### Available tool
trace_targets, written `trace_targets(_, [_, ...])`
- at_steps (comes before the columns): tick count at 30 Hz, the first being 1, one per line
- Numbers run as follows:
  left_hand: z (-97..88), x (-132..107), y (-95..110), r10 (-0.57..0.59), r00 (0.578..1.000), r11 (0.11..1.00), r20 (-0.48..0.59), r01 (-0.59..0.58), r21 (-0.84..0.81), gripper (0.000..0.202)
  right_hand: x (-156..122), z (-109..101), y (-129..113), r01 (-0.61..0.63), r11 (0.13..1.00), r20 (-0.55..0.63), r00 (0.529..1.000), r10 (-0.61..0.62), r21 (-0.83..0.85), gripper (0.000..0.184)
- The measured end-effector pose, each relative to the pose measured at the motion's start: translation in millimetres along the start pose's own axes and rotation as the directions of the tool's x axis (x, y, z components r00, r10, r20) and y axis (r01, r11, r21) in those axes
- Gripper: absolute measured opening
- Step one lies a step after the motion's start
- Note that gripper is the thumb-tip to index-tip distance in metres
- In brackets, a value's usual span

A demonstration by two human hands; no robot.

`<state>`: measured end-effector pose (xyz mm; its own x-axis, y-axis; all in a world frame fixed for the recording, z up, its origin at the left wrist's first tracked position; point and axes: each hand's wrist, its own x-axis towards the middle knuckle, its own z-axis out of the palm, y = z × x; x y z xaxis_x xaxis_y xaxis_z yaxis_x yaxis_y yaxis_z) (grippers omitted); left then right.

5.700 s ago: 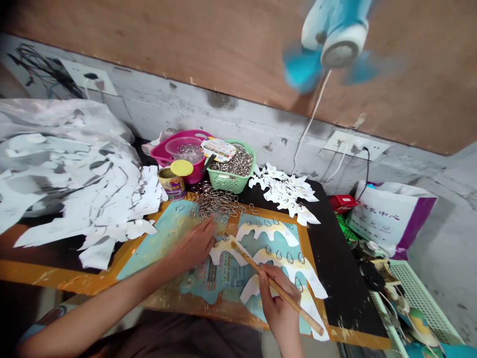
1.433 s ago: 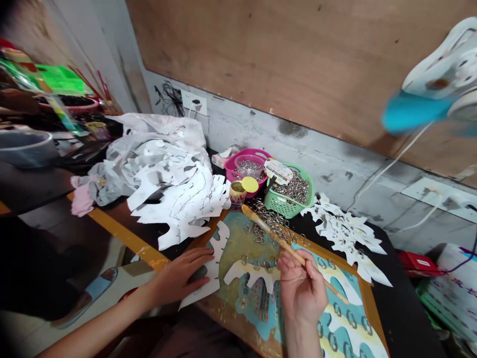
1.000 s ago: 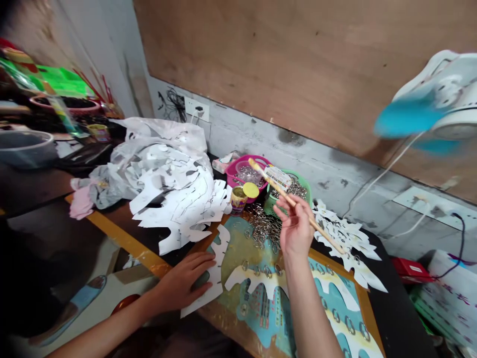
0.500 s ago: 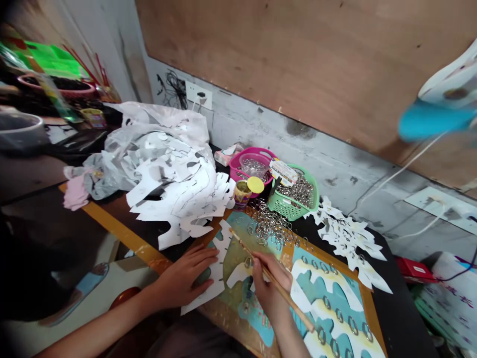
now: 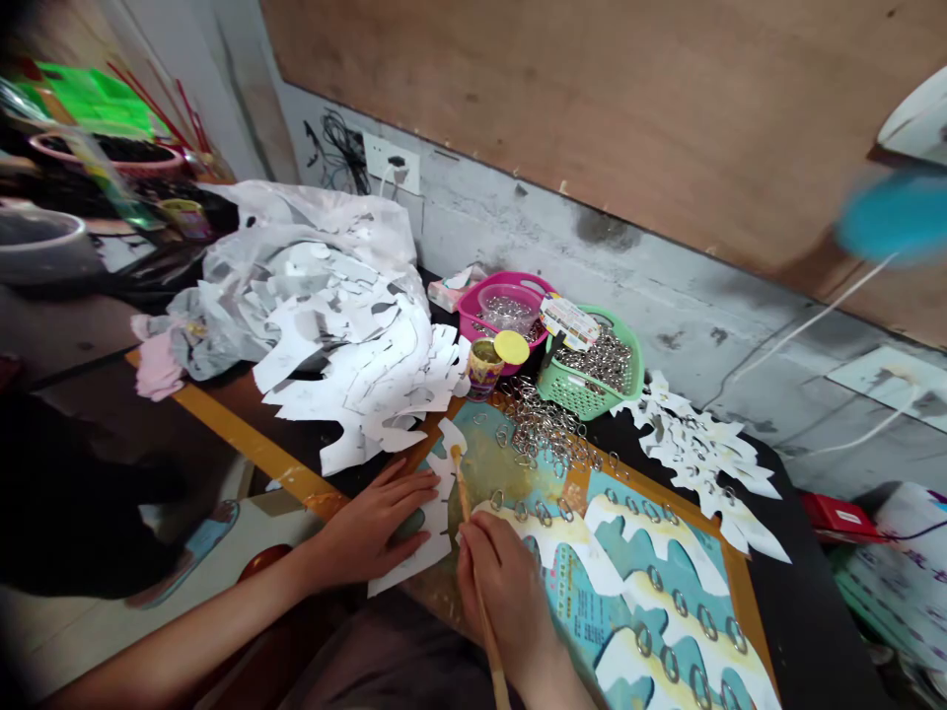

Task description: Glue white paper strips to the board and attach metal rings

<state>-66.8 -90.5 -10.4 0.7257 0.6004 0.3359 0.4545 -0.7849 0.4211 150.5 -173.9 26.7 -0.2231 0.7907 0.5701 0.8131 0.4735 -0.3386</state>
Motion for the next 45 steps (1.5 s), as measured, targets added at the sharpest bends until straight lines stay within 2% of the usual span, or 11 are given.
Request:
trace_targets(9, [-2.1, 2.8, 0.6, -0.042, 0.998, 0.999, 0.043, 0.041, 0.019, 0.039, -13.7, -15.7, -16.8, 0.009, 0.995, 0.096, 0.995, -0.019, 0.099, 0.026])
trace_targets(11, [-2.6, 3.2, 1.0, -0.050, 0.997, 0.999, 0.051, 0.049, 0.014, 0.040, -21.0, -14.3, -13.0, -0.019, 0.991, 0.041, 0.999, 0.014, 0.131, 0.030])
trace_targets(14, [-2.7, 3.4, 1.5, -0.070, 0.995, 0.998, 0.066, 0.070, 0.010, 0.044, -29.7, -7.1, -3.9, -0.058, 0.993, -0.122, 0.990, 0.070, 0.098, 0.040])
trace_targets(16, [-2.9, 3.4, 1.8, -0.076, 0.995, 0.997, 0.068, 0.076, 0.005, 0.047, -29.6, -3.3, -0.2, -0.089, 0.993, -0.162, 0.982, 0.101, 0.075, 0.036])
trace_targets(19, [-4.6, 3.0, 3.0, -0.065, 0.996, 0.998, 0.060, 0.065, -0.004, 0.045, -21.1, -5.9, -2.4, -0.103, 0.990, -0.122, 0.986, 0.115, 0.097, 0.025])
trace_targets(27, [-10.3, 1.8, 4.8, -0.013, 0.995, 1.000, 0.102, 0.014, -0.009, 0.053, -11.7, -31.3, -9.4, -0.130, 0.943, 0.057, 0.991, 0.118, 0.306, 0.025])
trace_targets(31, [-12.2, 1.1, -0.6, 0.005, 0.989, 1.000, 0.147, -0.004, -0.009, 0.061, -10.3, -25.8, -0.2, -0.242, 0.914, -0.036, 0.963, 0.268, 0.324, 0.018])
trace_targets(34, [-13.9, -0.8, -7.9, 0.061, 0.986, 0.998, 0.154, -0.058, -0.026, 0.066, -4.5, -23.1, 3.0, -0.250, 0.909, -0.105, 0.948, 0.299, 0.333, 0.017])
trace_targets(38, [-15.7, -2.8, -13.3, 0.080, 0.982, 0.997, 0.169, -0.077, -0.024, 0.065, -1.4, -32.8, 0.5, -0.250, 0.904, 0.003, 0.964, 0.265, 0.346, 0.017])
trace_targets(41, [-16.1, -3.2, -12.3, 0.073, 0.982, 0.997, 0.173, -0.071, -0.013, 0.064, -2.4, -43.4, 1.4, -0.307, 0.870, 0.068, 0.950, 0.304, 0.386, 0.016])
trace_targets(45, [-16.1, -3.4, -10.8, 0.076, 0.983, 0.997, 0.168, -0.076, -0.009, 0.072, 3.3, -46.1, 11.8, -0.359, 0.843, -0.015, 0.917, 0.398, 0.401, 0.016])
